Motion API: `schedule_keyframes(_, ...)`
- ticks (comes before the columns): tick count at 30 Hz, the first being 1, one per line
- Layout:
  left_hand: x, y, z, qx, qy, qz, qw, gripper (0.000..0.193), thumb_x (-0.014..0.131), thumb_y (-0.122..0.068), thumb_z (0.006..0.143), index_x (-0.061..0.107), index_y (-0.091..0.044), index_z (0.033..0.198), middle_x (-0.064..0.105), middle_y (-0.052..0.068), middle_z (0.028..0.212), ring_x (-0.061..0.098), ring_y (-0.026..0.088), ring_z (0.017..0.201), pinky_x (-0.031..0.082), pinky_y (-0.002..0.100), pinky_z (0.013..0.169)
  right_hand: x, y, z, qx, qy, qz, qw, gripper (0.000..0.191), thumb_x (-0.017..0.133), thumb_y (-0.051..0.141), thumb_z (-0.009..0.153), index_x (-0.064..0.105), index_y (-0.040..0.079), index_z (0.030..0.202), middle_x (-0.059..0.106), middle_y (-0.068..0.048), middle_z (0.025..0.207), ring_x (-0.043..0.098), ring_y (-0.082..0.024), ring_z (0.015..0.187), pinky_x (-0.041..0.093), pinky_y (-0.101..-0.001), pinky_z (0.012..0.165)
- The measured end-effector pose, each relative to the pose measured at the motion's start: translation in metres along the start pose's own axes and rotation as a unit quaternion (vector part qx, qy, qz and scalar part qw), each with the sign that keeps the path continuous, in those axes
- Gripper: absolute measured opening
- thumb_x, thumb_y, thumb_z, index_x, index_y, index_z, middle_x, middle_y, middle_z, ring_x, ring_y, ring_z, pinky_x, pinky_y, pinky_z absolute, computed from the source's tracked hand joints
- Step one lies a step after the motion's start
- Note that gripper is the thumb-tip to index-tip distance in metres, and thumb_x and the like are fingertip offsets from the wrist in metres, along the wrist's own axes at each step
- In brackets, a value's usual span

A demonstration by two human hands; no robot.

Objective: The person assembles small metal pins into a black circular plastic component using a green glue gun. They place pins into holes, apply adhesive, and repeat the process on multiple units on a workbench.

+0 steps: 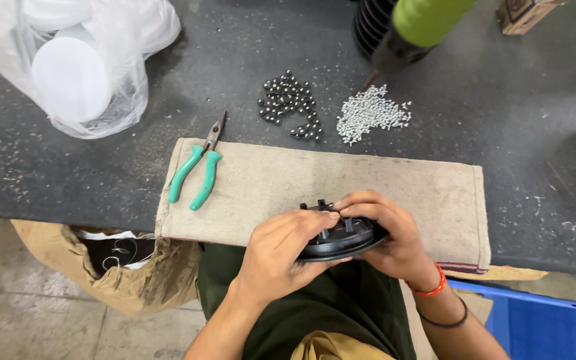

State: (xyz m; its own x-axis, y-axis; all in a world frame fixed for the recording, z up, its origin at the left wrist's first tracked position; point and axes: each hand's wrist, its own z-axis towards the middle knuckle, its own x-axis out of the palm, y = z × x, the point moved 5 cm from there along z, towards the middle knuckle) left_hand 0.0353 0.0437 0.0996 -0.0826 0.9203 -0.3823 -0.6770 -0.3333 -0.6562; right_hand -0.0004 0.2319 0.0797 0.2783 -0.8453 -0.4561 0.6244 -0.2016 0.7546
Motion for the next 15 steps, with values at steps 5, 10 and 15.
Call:
schedule_keyframes(5,0.002,0.002,0.006,0.007,0.003,0.01,1.0,0.053,0.092,-0.025,0.074,0.067,-0.003,0.114,0.075,0.01,0.1,0.077,0.029,0.094,0.061,0.038,0.084,-0.009,-0.003,-0.005,0.013,0.057,0.091,0.994,0.053,0.08,0.011,0.083,0.058,0.002,0.13,0.063,-0.016,0.134,0.067,-0.029,0.122,0.053,-0.0385,0.105)
schedule_keyframes(10,0.003,0.006,0.012,-0.02,0.005,0.011,1.0,0.05,0.092,-0.021,0.074,0.067,-0.005,0.114,0.075,0.009,0.097,0.076,0.026,0.086,0.06,0.035,0.076,-0.048,-0.076,0.007,0.223,-0.035,0.165,0.96,0.027,0.059,0.021,0.107,0.073,0.001,0.118,0.075,-0.011,0.115,0.071,-0.02,0.11,0.056,-0.0351,0.103)
schedule_keyframes(15,0.003,0.009,0.013,-0.034,0.017,0.01,0.999,0.05,0.088,-0.015,0.072,0.067,-0.006,0.116,0.075,0.008,0.095,0.075,0.026,0.083,0.059,0.035,0.074,-0.073,-0.164,0.026,0.262,-0.066,-0.17,0.948,0.018,0.075,0.017,0.093,0.074,0.003,0.104,0.075,-0.011,0.095,0.069,-0.021,0.086,0.055,-0.0347,0.08)
